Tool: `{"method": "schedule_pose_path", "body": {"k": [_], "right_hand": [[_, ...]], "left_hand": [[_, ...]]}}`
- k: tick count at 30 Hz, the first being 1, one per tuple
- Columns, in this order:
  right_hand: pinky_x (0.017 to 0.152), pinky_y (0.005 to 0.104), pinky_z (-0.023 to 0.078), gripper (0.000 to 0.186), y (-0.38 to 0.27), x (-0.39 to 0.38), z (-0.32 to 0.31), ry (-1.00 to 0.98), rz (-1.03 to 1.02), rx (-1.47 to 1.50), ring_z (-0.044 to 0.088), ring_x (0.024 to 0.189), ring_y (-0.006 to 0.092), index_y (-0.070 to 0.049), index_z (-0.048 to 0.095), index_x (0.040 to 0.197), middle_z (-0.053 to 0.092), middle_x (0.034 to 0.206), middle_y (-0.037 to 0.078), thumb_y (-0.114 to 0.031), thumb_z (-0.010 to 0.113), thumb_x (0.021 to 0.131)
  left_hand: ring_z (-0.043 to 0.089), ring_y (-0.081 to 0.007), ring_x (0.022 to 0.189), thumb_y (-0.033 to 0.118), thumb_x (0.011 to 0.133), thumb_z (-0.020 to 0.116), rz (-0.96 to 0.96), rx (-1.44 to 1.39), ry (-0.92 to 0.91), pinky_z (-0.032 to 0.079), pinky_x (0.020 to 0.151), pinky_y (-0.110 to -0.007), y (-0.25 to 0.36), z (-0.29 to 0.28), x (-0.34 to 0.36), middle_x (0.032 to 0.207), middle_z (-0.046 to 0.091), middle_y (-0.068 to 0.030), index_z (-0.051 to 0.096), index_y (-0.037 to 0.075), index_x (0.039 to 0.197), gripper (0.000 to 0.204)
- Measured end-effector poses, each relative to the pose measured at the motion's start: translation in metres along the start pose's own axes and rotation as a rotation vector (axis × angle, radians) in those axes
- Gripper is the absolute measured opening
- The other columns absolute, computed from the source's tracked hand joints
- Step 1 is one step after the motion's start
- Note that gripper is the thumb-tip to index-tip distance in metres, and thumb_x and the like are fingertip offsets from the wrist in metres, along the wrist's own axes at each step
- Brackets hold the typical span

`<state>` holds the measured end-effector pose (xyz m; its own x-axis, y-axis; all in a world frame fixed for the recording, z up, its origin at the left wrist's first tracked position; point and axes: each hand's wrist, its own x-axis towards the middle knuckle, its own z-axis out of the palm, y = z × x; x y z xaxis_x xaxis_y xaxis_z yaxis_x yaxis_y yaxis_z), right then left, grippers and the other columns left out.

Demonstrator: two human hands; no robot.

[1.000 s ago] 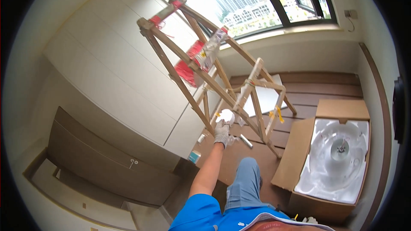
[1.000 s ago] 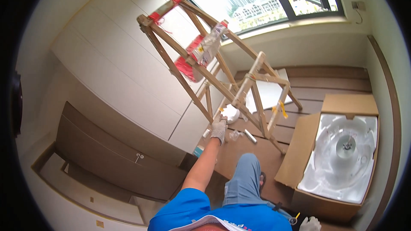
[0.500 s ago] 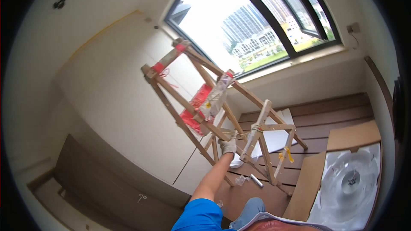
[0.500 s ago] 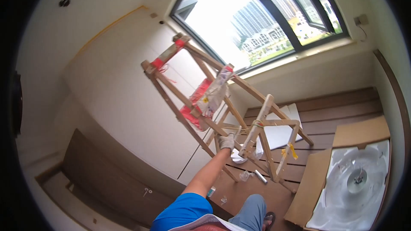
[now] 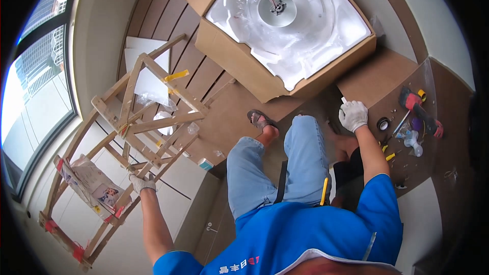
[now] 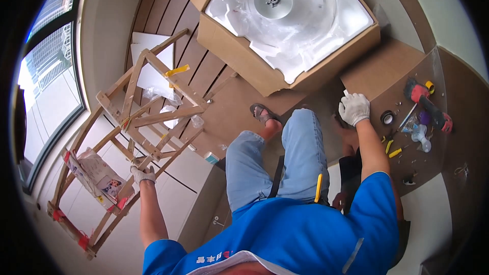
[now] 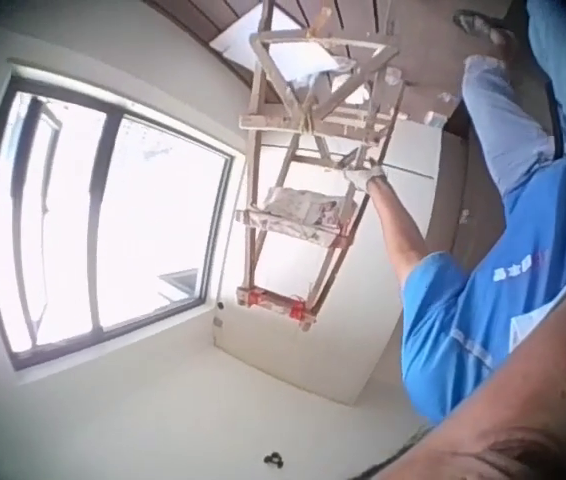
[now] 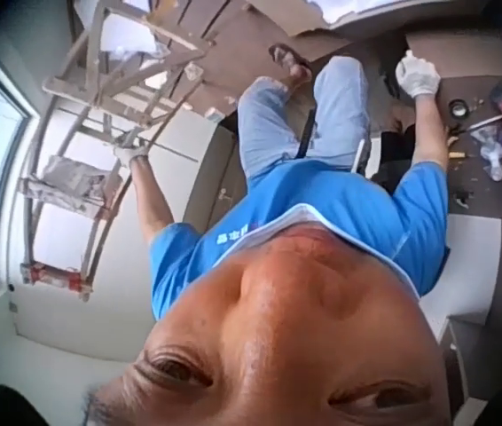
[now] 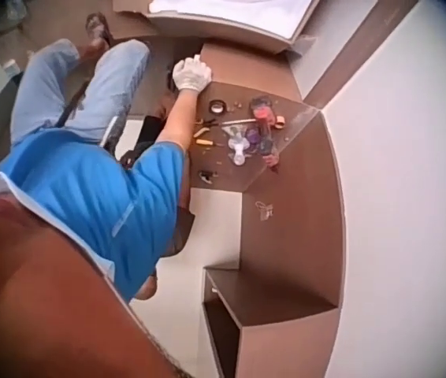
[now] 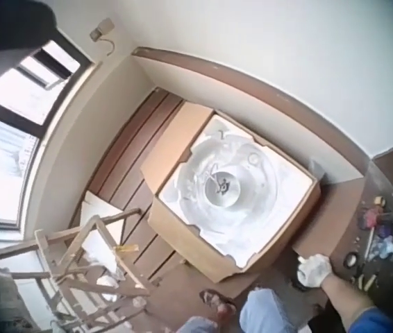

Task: Assembling and installing a ceiling light fixture, including wiring and drilling.

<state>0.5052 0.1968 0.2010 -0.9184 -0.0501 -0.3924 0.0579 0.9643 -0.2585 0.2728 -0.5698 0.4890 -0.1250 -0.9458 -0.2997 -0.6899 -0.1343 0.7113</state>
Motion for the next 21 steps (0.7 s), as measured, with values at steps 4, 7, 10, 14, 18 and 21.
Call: {"method": "schedule_pose_path", "body": {"k": [4,7,10,14,18,21], "right_hand": [[0.077,0.0438,0.051,0.019,0.003,0.003,-0.002,-0.053,0.039,0.023,0.065,0.081,0.0264,-0.015,0.066,0.071,0.068,0.08,0.007,-0.031,0.066,0.082],[0.077,0.0437,0.051,0.019,0.005,-0.002,-0.004,-0.131,0.061,0.005,0.065,0.082,0.0265,-0.015,0.066,0.072,0.068,0.081,0.007,-0.031,0.065,0.082],[0.078,0.0432,0.052,0.018,0.009,0.0,-0.009,-0.131,0.053,-0.022,0.066,0.084,0.0266,-0.015,0.068,0.075,0.069,0.082,0.008,-0.032,0.066,0.082],[0.083,0.0452,0.052,0.016,-0.006,0.016,-0.017,-0.222,0.11,-0.035,0.067,0.089,0.0288,-0.015,0.071,0.08,0.071,0.089,0.009,-0.03,0.066,0.08],[0.102,0.0471,0.048,0.041,-0.012,0.026,-0.016,-0.326,0.193,0.169,0.059,0.117,0.0362,-0.008,0.065,0.122,0.065,0.122,0.018,-0.022,0.069,0.084],[0.108,0.0465,0.046,0.044,-0.086,0.032,-0.031,-0.259,-0.134,0.395,0.056,0.123,0.0405,-0.002,0.06,0.128,0.061,0.127,0.023,-0.007,0.064,0.084]], "left_hand": [[0.053,-0.0194,0.116,0.058,0.096,0.052,-0.005,0.026,0.031,0.04,0.107,-0.055,-0.004,-0.021,0.003,0.124,0.059,-0.0011,0.056,0.017,0.124,0.049],[0.057,-0.019,0.109,0.057,0.097,0.052,0.001,0.039,0.016,0.042,0.105,-0.055,-0.011,-0.021,-0.006,0.117,0.063,-0.0013,0.057,0.017,0.122,0.048],[0.052,-0.0177,0.087,0.052,0.098,0.056,0.031,-0.013,0.069,0.043,0.103,-0.056,-0.015,-0.01,-0.02,0.091,0.055,-0.0006,0.059,0.017,0.108,0.036],[0.059,-0.0163,0.094,0.056,0.099,0.051,0.04,-0.027,0.088,0.046,0.095,-0.049,-0.009,-0.008,-0.024,0.097,0.063,0.0011,0.06,0.019,0.108,0.039],[0.058,-0.0181,0.083,0.053,0.101,0.057,0.055,-0.011,-0.079,0.05,0.066,-0.037,-0.021,-0.009,0.001,0.09,0.056,-0.0023,0.056,0.021,0.105,0.032],[0.061,-0.0241,0.076,0.053,0.098,0.058,0.404,0.434,0.062,0.05,0.064,-0.044,-0.036,-0.058,0.051,0.086,0.059,-0.0078,0.062,0.005,0.108,0.049]]}}
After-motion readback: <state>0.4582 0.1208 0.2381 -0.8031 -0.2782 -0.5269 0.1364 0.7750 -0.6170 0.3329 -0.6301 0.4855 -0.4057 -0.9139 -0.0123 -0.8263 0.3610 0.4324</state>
